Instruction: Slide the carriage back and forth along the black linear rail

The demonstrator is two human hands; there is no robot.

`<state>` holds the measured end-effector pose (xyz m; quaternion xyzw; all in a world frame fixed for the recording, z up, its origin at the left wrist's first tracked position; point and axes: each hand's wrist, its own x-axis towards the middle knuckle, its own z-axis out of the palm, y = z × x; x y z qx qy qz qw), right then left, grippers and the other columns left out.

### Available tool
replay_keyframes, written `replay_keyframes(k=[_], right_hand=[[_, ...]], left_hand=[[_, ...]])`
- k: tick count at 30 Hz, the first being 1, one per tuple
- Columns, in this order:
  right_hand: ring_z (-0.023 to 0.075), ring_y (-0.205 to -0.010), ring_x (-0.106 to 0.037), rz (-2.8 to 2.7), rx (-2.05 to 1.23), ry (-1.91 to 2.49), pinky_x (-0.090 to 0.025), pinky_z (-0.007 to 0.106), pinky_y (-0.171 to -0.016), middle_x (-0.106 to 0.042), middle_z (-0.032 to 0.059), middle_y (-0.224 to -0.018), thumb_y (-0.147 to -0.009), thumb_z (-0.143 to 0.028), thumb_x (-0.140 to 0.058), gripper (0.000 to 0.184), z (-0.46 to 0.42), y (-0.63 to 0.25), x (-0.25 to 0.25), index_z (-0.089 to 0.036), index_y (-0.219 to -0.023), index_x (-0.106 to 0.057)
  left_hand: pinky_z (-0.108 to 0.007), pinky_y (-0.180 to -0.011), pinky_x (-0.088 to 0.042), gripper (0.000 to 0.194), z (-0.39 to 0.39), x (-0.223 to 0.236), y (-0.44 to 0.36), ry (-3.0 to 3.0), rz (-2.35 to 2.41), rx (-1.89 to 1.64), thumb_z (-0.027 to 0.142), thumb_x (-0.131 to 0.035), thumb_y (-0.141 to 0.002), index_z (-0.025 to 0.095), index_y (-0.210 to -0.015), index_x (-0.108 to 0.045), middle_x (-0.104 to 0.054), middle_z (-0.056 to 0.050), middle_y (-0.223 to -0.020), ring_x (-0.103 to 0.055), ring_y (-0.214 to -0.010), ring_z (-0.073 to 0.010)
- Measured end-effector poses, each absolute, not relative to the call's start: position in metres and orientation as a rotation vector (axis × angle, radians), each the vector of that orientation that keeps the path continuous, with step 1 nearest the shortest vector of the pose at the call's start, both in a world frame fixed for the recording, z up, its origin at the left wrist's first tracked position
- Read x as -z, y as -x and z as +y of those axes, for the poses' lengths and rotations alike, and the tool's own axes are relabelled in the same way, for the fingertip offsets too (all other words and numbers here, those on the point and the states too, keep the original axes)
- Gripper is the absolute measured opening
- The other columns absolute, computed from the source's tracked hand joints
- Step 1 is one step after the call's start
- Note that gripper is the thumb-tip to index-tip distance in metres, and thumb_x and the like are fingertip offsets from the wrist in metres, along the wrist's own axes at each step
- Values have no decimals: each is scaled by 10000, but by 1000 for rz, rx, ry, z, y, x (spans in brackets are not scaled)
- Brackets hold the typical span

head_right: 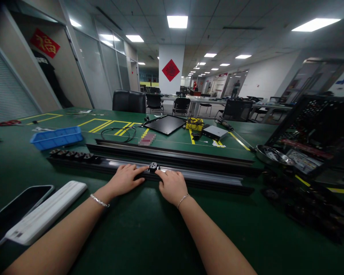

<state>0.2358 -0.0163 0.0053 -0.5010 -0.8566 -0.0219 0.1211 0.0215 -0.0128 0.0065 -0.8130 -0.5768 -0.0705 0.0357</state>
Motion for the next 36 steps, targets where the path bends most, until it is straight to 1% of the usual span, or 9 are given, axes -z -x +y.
replay_keyframes(k=[9,25,36], right_hand=[[195,-996,-519,-2520,21,1469,-283,339,-869,-625,55,-1078,-851,-268,-398,426,-17,-235,-7,-281,-1271,-473],[190,-1011,-526,-2496,-17,1426,-291,342,-877,-634,43,-1088,-846,-258,-413,400,-15,-237,-7,-271,-1235,-506],[193,-993,-533,-2485,-1,1392,-290,342,-879,-637,44,-1066,-842,-249,-410,389,-15,-239,-5,-258,-1218,-514]], left_hand=[[-377,-842,-314,499,-12,-4,-20,2484,-1774,216,477,-435,-845,399,-1335,-384,-588,-47,-1002,-508,-972,-242],[-382,-852,-312,507,-13,-3,-21,2463,-1759,263,456,-450,-842,384,-1339,-388,-588,-41,-974,-508,-948,-237],[-381,-853,-315,506,-12,0,-20,2459,-1762,272,463,-444,-844,400,-1342,-378,-582,-33,-962,-502,-942,-230]])
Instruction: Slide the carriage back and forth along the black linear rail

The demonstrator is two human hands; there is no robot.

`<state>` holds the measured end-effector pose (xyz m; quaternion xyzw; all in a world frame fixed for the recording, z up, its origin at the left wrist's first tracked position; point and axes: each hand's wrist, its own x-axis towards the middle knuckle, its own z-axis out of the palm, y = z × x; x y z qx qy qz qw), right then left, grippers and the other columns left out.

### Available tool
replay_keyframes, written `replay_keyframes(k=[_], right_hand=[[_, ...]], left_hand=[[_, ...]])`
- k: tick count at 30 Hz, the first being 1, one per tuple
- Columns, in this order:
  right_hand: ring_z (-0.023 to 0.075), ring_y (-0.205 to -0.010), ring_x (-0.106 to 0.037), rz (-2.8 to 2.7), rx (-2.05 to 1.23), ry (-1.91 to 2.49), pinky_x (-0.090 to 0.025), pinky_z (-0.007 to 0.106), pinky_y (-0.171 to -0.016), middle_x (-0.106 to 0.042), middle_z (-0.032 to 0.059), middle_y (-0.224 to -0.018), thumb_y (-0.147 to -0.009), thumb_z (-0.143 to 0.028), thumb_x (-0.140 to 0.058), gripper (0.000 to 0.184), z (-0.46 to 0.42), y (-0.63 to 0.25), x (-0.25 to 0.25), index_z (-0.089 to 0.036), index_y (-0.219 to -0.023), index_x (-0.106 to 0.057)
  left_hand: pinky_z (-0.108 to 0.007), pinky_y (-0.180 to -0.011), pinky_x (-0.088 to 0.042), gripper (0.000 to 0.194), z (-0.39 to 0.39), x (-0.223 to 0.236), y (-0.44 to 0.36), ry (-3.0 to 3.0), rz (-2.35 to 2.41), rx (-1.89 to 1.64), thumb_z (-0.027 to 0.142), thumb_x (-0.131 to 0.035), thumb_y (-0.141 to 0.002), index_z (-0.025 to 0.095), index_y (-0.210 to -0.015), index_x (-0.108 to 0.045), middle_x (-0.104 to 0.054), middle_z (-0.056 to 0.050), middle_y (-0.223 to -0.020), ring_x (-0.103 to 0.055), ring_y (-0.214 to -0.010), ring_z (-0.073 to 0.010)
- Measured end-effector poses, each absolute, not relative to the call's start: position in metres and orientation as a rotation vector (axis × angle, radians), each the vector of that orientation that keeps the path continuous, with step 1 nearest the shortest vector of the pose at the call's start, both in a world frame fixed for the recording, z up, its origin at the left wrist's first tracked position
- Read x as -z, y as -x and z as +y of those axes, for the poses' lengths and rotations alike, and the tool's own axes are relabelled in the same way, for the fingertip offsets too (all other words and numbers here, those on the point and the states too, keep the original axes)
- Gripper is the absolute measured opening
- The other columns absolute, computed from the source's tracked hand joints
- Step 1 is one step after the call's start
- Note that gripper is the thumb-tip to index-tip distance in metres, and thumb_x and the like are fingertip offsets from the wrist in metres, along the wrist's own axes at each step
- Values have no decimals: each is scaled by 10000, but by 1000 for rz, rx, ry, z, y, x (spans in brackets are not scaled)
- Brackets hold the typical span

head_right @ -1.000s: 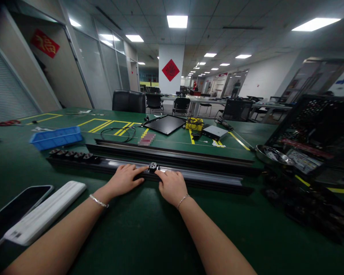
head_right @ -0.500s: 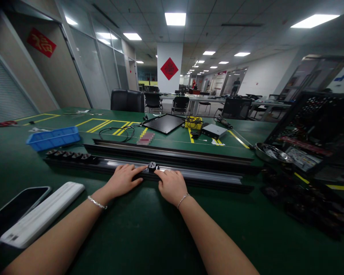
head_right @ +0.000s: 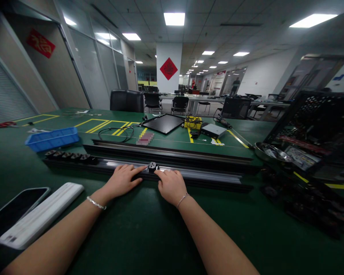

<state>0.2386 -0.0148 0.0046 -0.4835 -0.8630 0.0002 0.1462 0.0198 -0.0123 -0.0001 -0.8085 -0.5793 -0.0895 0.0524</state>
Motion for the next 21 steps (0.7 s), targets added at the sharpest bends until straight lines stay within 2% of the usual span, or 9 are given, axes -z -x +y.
replay_keyframes(k=[21], right_hand=[[186,-1007,-520,-2496,-60,1416,-259,350,-933,-631,66,-1081,-843,-215,-392,406,-16,-238,-8,-239,-1230,-512]], left_hand=[[-379,-860,-317,496,-13,-2,-20,2473,-1791,267,452,-445,-845,395,-1335,-392,-579,-36,-978,-499,-963,-230]])
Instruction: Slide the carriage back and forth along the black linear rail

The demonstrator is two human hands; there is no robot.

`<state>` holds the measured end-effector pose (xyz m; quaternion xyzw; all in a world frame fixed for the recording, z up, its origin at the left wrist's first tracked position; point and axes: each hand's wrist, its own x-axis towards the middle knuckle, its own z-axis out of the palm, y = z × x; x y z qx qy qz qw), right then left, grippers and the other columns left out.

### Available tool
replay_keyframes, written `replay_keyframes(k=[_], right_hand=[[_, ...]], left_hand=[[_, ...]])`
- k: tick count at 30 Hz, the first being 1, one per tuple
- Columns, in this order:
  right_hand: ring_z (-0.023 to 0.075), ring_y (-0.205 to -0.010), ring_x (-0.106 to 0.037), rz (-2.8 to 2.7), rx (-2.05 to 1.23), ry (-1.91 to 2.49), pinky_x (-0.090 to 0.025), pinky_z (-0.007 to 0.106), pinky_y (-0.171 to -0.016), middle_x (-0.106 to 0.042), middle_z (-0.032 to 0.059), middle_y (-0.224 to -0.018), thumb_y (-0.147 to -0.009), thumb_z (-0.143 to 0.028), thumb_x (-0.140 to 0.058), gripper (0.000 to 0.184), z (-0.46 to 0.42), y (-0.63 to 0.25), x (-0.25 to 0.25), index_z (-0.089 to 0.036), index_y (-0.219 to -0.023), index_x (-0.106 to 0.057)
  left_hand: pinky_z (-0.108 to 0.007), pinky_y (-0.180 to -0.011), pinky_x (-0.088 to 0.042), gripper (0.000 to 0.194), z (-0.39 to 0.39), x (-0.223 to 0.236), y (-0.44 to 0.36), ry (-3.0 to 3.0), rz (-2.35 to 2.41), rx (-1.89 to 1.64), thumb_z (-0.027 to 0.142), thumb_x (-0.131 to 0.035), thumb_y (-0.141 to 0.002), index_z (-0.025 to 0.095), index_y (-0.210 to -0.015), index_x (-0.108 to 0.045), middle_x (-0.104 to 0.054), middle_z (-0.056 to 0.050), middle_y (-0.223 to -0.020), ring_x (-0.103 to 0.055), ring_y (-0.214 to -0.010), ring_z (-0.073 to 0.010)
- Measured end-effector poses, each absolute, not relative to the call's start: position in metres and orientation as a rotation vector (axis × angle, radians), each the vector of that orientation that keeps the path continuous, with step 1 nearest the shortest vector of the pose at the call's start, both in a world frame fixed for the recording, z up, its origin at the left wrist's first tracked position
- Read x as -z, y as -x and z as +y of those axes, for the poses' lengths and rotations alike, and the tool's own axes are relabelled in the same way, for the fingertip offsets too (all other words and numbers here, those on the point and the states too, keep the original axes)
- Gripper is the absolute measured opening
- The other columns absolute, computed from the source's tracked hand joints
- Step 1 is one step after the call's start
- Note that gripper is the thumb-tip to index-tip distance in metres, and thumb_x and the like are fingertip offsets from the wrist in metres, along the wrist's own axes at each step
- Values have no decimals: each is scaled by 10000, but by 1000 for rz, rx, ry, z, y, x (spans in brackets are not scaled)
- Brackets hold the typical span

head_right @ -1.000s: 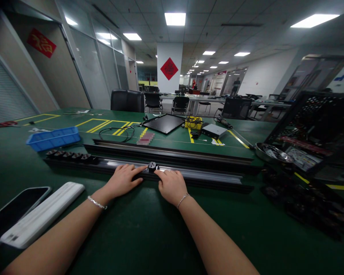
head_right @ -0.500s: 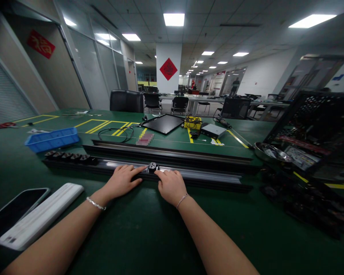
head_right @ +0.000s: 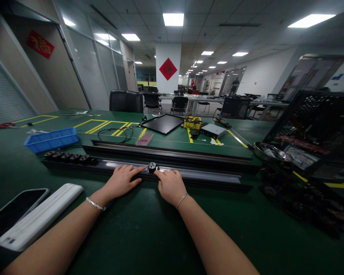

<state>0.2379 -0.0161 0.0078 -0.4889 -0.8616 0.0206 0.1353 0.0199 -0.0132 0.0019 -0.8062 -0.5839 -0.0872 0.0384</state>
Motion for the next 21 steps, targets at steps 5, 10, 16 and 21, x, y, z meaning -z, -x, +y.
replay_keyframes(k=[5,10,16,21], right_hand=[[184,-993,-524,-2489,-59,1404,-256,348,-932,-634,65,-1064,-838,-211,-399,393,-15,-239,-7,-232,-1211,-522],[181,-988,-526,-2475,-63,1390,-259,346,-927,-636,64,-1060,-835,-200,-397,389,-15,-239,-6,-225,-1199,-530],[178,-1005,-521,-2483,-71,1400,-258,344,-934,-633,63,-1076,-837,-203,-399,393,-15,-239,-7,-230,-1209,-523],[178,-1000,-526,-2472,-86,1393,-257,346,-934,-637,63,-1070,-837,-198,-391,384,-14,-239,-7,-226,-1193,-531]], left_hand=[[-389,-867,-316,470,-14,-2,-20,2472,-1763,281,448,-432,-855,379,-1320,-419,-584,-37,-980,-500,-961,-229],[-383,-870,-318,464,-15,-4,-21,2481,-1782,274,442,-442,-852,374,-1310,-433,-588,-36,-985,-503,-959,-226],[-378,-865,-317,460,-15,-4,-21,2477,-1784,276,440,-441,-851,378,-1308,-433,-589,-35,-980,-503,-960,-226],[-378,-870,-313,465,-14,-3,-20,2482,-1777,284,448,-430,-854,370,-1312,-430,-588,-37,-976,-500,-962,-227]])
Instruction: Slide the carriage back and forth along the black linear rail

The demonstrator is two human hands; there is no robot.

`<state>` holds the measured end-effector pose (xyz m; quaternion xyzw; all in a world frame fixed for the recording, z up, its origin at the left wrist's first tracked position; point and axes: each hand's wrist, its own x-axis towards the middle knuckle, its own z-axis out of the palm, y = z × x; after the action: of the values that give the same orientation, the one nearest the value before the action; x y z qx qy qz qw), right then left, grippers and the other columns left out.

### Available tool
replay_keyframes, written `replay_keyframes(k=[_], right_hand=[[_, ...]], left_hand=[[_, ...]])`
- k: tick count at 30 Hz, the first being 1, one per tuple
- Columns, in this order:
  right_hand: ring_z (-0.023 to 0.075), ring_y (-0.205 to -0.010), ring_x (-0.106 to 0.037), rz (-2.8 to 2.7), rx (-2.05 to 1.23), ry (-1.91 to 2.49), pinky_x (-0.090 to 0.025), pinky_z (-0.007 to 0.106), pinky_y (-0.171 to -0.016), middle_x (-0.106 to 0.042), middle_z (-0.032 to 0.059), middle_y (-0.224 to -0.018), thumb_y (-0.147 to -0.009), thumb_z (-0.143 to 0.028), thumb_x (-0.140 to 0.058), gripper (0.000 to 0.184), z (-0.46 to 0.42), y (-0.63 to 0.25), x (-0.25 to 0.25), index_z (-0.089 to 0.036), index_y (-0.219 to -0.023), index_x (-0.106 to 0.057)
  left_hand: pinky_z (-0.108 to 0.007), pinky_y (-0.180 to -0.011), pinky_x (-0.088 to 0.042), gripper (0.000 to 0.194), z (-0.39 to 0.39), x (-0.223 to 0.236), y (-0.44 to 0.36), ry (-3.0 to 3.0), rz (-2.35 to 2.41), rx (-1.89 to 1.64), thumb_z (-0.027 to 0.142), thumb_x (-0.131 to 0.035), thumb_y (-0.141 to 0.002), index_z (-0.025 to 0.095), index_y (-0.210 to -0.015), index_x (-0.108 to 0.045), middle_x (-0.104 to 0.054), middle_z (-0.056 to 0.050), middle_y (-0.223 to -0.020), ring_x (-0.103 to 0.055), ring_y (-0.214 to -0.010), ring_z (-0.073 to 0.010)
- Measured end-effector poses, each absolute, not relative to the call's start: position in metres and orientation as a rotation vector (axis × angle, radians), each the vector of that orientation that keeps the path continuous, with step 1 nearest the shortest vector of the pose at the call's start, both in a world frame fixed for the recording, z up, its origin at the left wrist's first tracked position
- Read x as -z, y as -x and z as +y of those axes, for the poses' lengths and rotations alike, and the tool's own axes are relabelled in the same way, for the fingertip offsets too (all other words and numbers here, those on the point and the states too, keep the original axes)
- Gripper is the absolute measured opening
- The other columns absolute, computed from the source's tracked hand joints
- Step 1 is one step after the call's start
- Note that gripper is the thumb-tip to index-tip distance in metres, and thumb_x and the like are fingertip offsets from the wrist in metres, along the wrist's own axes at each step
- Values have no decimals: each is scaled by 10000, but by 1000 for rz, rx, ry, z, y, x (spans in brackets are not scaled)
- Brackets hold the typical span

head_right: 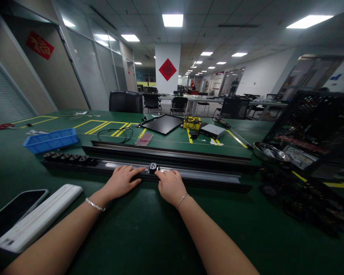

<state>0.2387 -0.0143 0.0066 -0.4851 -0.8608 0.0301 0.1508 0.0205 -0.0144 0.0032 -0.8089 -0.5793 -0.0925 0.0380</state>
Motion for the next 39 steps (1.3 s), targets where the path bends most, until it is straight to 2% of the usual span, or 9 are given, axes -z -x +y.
replay_keyframes(k=[19,26,39], right_hand=[[175,-956,-542,-2506,-25,1393,-276,336,-925,-640,59,-1057,-829,-192,-404,380,-14,-240,-7,-225,-1186,-531],[170,-1022,-533,-2518,-46,1391,-287,316,-938,-633,61,-1101,-829,-181,-401,395,-13,-240,-7,-219,-1203,-521],[171,-1007,-544,-2535,-39,1371,-321,305,-917,-638,56,-1091,-830,-179,-399,403,-11,-242,-7,-220,-1214,-517]], left_hand=[[-374,-863,-320,485,-14,-3,-20,2488,-1773,270,437,-439,-849,373,-1328,-407,-586,-38,-987,-507,-966,-230],[-380,-865,-317,469,-14,-1,-18,2483,-1734,298,436,-438,-855,356,-1316,-422,-596,-37,-995,-515,-971,-230],[-377,-867,-313,456,-13,1,-16,2491,-1719,287,436,-433,-857,334,-1301,-437,-590,-42,-1033,-510,-983,-231]])
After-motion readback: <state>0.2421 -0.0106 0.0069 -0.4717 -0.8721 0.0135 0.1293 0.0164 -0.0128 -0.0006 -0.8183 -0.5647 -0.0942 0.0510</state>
